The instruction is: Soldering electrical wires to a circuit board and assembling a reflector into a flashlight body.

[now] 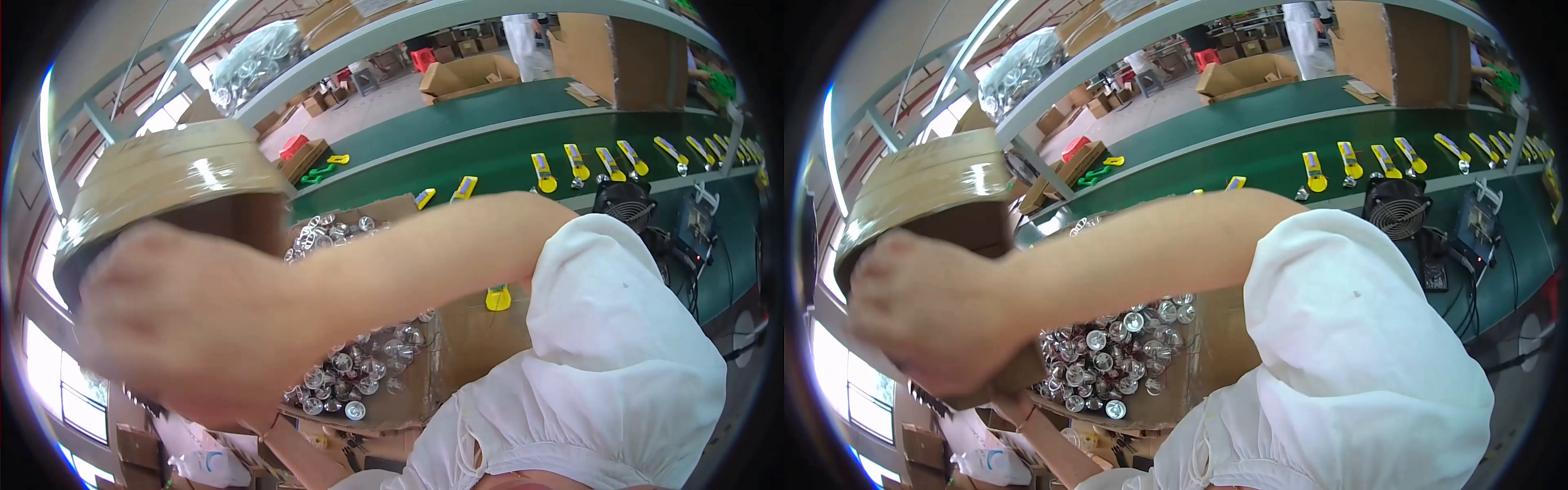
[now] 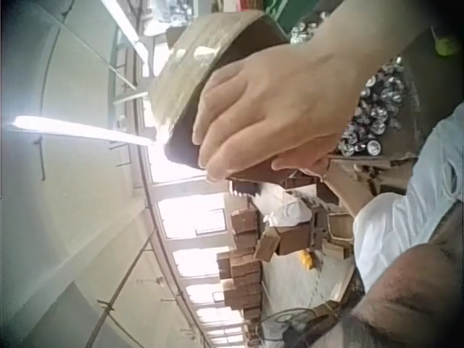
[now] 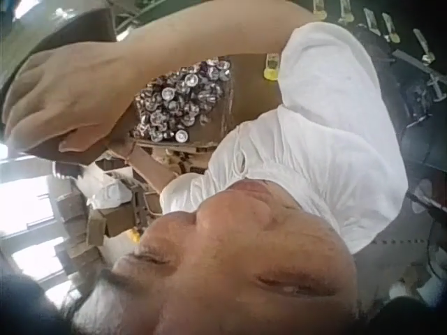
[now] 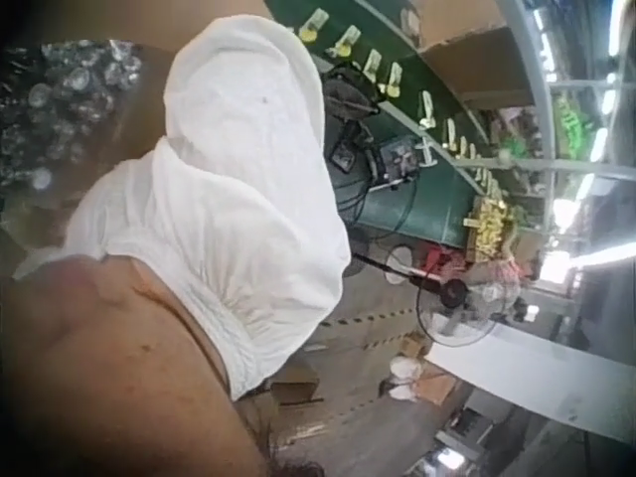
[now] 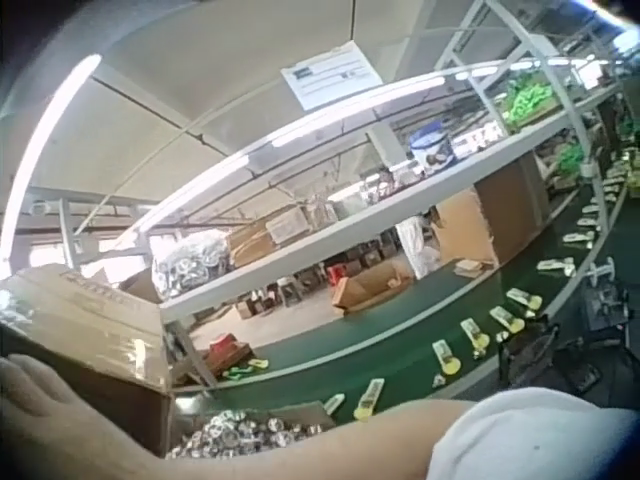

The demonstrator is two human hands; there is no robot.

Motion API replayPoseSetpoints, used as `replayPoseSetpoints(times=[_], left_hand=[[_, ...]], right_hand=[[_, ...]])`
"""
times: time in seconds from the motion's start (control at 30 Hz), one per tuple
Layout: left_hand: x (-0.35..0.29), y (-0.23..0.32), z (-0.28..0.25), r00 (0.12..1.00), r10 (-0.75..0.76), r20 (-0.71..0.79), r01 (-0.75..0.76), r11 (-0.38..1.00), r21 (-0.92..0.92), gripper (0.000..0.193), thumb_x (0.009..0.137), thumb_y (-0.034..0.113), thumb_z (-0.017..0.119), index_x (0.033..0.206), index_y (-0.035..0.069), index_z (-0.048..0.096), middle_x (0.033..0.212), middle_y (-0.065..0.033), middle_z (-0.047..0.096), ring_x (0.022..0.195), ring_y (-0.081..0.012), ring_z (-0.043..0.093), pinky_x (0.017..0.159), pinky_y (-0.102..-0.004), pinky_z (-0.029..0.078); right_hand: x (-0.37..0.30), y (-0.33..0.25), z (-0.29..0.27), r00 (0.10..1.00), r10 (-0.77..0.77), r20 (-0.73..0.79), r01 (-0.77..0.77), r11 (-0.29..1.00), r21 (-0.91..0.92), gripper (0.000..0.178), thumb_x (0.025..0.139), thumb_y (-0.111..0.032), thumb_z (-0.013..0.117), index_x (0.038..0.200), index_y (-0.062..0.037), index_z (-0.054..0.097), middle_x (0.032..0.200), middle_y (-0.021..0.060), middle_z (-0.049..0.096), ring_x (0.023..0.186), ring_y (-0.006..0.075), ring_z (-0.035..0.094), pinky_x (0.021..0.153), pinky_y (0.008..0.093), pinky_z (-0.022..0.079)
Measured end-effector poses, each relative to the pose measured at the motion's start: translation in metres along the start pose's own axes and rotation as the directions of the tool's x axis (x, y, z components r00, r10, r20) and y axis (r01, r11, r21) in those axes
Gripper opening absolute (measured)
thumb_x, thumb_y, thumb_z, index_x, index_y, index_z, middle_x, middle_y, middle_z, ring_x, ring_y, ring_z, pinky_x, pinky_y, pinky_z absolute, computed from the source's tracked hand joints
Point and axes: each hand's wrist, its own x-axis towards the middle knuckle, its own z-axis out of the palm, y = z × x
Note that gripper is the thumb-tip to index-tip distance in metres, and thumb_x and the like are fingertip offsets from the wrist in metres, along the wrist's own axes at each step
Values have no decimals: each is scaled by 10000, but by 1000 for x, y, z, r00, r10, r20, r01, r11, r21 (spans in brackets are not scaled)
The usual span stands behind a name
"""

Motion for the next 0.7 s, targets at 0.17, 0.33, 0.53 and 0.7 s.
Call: replayPoseSetpoints(times=[0.17,0.33,0.53,0.7], left_hand=[[-6,70,0,972,225,-61,-215,967,135,473,831,286,567,1153,-51,492,1058,-116,584,1009,-254,521,861,-388,451],[29,68,-16,922,304,-242,-310,951,11,504,811,289,592,1174,-41,474,1110,-121,550,1039,-260,499,891,-415,423],[54,116,-40,814,389,-432,-457,888,-61,560,782,293,630,1204,-26,448,1188,-128,499,1084,-270,466,934,-456,381],[-77,320,-231,386,644,-661,-637,704,313,613,757,297,661,1230,-14,425,1253,-135,456,1122,-279,439,971,-491,346]], right_hand=[[-61,-81,-66,876,-10,482,-90,979,184,350,803,-245,512,1060,-8,523,1009,147,556,981,289,517,866,460,375],[-136,-108,-89,674,184,715,-356,929,96,409,770,-214,563,1115,-10,480,1071,141,525,1016,280,497,881,405,387],[-171,-123,-109,247,297,922,-790,613,14,414,742,-208,634,1076,-11,489,1113,164,500,1032,330,477,882,401,405],[-166,-126,-110,142,94,985,-814,578,62,391,766,-255,629,1072,-39,515,1124,165,519,1051,325,491,888,380,415]])
